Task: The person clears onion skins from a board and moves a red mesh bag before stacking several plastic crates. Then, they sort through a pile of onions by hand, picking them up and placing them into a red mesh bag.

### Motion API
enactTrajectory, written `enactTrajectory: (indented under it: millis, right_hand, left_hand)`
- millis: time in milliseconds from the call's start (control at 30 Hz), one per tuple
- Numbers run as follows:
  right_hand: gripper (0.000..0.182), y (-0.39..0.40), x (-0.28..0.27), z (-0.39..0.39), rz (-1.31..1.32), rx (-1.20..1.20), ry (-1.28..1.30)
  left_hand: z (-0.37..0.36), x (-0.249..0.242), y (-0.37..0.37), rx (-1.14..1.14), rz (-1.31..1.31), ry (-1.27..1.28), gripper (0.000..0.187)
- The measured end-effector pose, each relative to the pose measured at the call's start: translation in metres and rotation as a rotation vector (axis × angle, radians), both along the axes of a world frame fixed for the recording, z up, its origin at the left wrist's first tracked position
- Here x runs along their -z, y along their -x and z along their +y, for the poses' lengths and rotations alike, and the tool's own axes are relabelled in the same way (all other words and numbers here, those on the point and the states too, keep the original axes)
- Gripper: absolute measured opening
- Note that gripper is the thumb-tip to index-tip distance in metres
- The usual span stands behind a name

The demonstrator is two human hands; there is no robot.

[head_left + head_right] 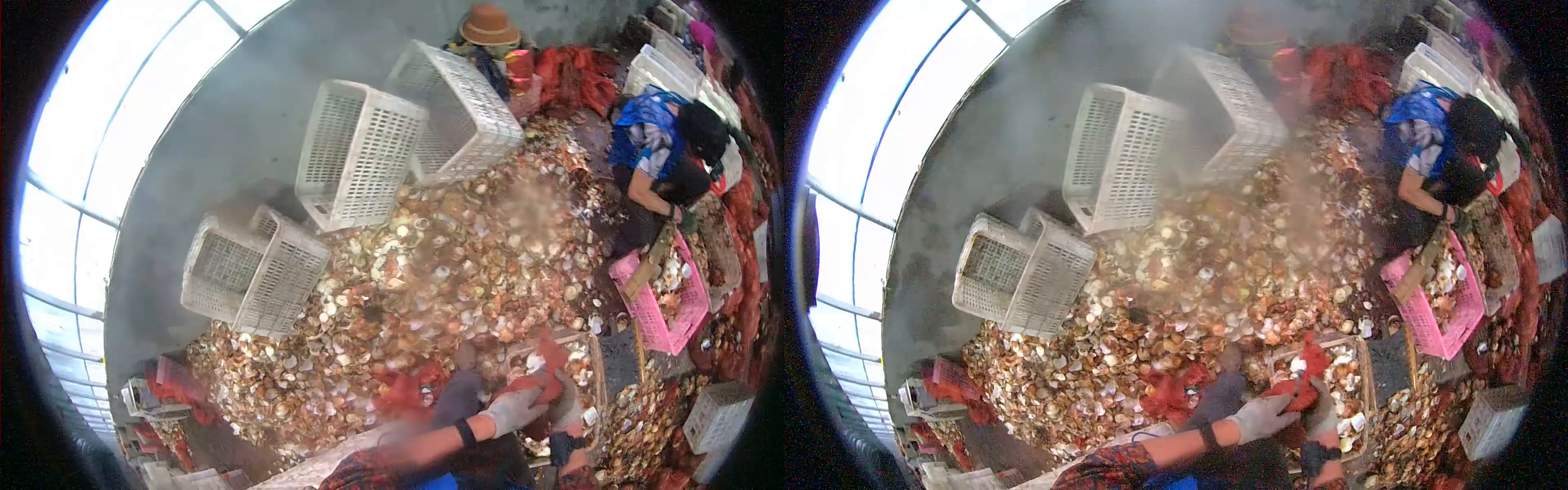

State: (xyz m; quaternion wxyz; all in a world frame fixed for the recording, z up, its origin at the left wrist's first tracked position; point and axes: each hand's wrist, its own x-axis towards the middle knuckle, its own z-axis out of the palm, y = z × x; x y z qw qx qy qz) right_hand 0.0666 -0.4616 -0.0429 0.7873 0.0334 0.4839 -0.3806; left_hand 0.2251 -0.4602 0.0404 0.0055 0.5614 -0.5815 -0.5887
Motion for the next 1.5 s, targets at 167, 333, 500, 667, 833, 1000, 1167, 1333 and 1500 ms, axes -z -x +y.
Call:
enactTrajectory:
  millis: [167,333,500,667,833,1000,1167,1333,1500]
  right_hand:
    - [0.036,0.086,0.068,0.026,0.034,-0.113,-0.121]
    - [0.037,0.109,0.01,-0.01,1.223,-1.453,0.511]
    - [0.051,0.024,-0.072,-0.055,1.051,-1.588,-0.154]
    - [0.048,0.043,-0.034,-0.026,0.942,-1.921,-0.115]
    - [0.049,0.098,0.039,0.027,0.718,-2.185,-0.08]
    - [0.05,0.021,0.014,-0.047,0.817,-2.351,-0.061]
    - [0.051,-0.014,0.017,-0.101,0.893,-2.455,0.048]
    - [0.052,-0.057,0.023,-0.156,0.943,-2.522,0.197]
    - [0.056,-0.105,0.063,-0.221,0.809,-2.257,0.373]
  left_hand:
    - [-0.007,0.031,-0.1,-0.092,0.0,0.126,0.052]
    - [-0.045,-0.001,-0.225,-0.356,-0.188,0.132,0.043]
    - [-0.02,0.031,-0.311,-0.487,-0.305,0.101,0.044]
    - [-0.022,0.048,-0.354,-0.641,-0.271,0.092,0.04]
    - [-0.051,0.029,-0.355,-0.701,-0.319,0.098,0.04]
    - [-0.024,0.064,-0.348,-0.767,-0.259,0.018,0.043]
    - [0.003,0.056,-0.327,-0.79,-0.195,-0.233,0.046]
    - [0.036,0.047,-0.296,-0.901,-0.219,-0.244,0.046]
    - [0.054,0.059,-0.26,-1.041,-0.142,-0.212,0.04]
